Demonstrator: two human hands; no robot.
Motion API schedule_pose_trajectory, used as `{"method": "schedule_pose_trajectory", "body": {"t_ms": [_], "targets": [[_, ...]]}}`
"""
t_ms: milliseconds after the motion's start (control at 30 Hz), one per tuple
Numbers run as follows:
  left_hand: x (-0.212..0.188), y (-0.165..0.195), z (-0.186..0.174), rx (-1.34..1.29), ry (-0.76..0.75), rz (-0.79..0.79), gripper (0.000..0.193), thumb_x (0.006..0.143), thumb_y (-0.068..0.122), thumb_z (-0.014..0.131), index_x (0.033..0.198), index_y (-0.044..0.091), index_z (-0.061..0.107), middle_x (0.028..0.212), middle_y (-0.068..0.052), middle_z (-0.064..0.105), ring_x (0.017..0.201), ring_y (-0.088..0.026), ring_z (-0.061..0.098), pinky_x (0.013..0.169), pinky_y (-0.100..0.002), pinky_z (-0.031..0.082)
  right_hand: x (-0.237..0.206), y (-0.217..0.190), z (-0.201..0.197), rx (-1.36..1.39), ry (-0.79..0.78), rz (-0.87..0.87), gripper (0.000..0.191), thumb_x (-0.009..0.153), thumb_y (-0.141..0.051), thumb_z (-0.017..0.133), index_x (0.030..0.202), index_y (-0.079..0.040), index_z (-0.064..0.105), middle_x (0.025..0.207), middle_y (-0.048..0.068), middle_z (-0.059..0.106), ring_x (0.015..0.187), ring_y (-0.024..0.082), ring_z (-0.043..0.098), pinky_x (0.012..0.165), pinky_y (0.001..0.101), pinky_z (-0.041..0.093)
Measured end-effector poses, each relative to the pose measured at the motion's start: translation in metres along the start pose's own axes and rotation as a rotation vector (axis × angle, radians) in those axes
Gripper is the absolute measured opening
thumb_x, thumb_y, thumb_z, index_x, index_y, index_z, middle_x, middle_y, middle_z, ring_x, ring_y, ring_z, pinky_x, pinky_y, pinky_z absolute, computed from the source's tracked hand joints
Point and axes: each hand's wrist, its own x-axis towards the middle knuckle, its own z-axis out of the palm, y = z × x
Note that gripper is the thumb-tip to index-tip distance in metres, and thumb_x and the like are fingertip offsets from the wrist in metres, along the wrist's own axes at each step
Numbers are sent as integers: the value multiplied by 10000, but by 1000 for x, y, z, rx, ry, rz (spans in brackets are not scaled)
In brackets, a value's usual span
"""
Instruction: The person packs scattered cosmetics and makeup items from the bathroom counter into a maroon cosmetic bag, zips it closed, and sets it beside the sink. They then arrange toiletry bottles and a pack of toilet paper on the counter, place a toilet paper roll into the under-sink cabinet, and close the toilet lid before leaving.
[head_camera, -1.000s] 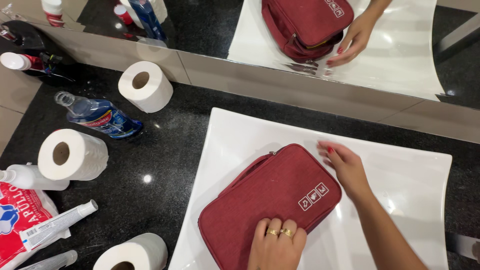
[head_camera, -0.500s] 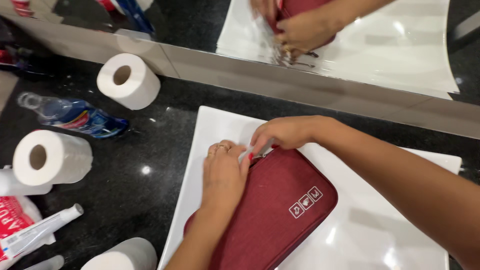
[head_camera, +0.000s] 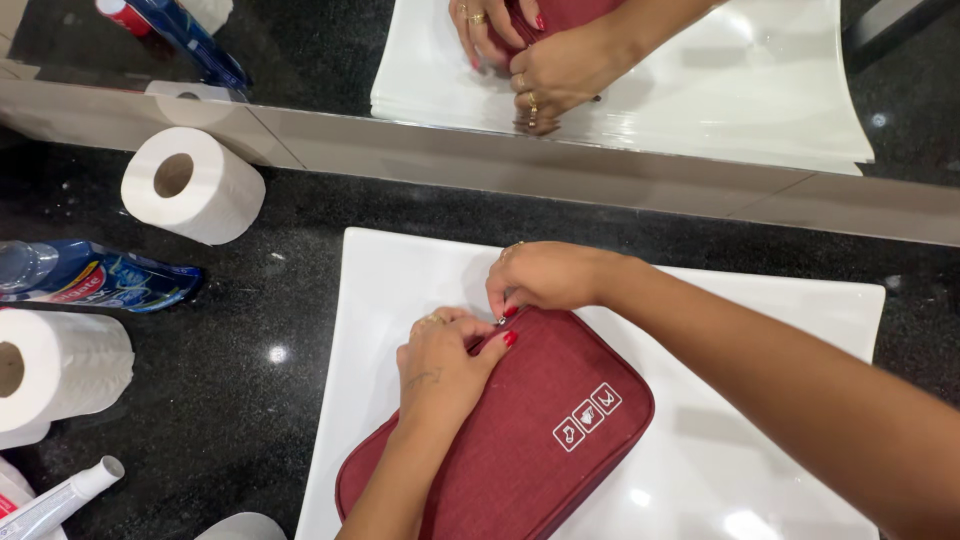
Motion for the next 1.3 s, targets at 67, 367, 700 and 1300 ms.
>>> {"method": "schedule_pose_trajectory", "body": {"t_ms": [67, 367, 700, 1300], "targets": [[5, -1, 7, -13, 36, 17, 279, 787, 354, 781, 1003, 185, 829, 1317, -18, 624, 1358, -260, 439, 1082, -525, 327, -6, 0, 8, -47, 101, -12, 71, 830, -54, 698, 873, -103, 727, 892, 84, 728, 922, 307, 659, 797, 441, 499], [5, -7, 24, -14, 106, -2, 186, 781, 294, 811, 891, 144, 822, 1263, 6, 628, 1499, -289, 296, 1195, -623, 149, -68, 16, 22, -238, 411, 209, 73, 830, -42, 670, 831, -110, 698, 834, 100, 704, 890, 325, 643, 797, 441, 499], [-6, 7, 35, 134, 206, 50, 163, 882, 248, 732, 937, 97, 761, 1296, -50, 574, 1505, -314, 293, 1184, -699, 115, -160, -82, 190, -64, 1069, 938, 70, 907, -56, 610, 943, -93, 657, 927, 35, 722, 1018, 303, 643, 891, 507, 467], [-25, 73, 97, 746, -169, 637, 292, 824, 381, 747, 1029, 178, 783, 1399, 16, 512, 1541, -242, 191, 1084, -858, 41, -125, -171, 227, -114, 1245, 1224, 103, 911, -77, 630, 906, -114, 725, 881, 36, 734, 1090, 297, 622, 1213, 686, 105]]}}
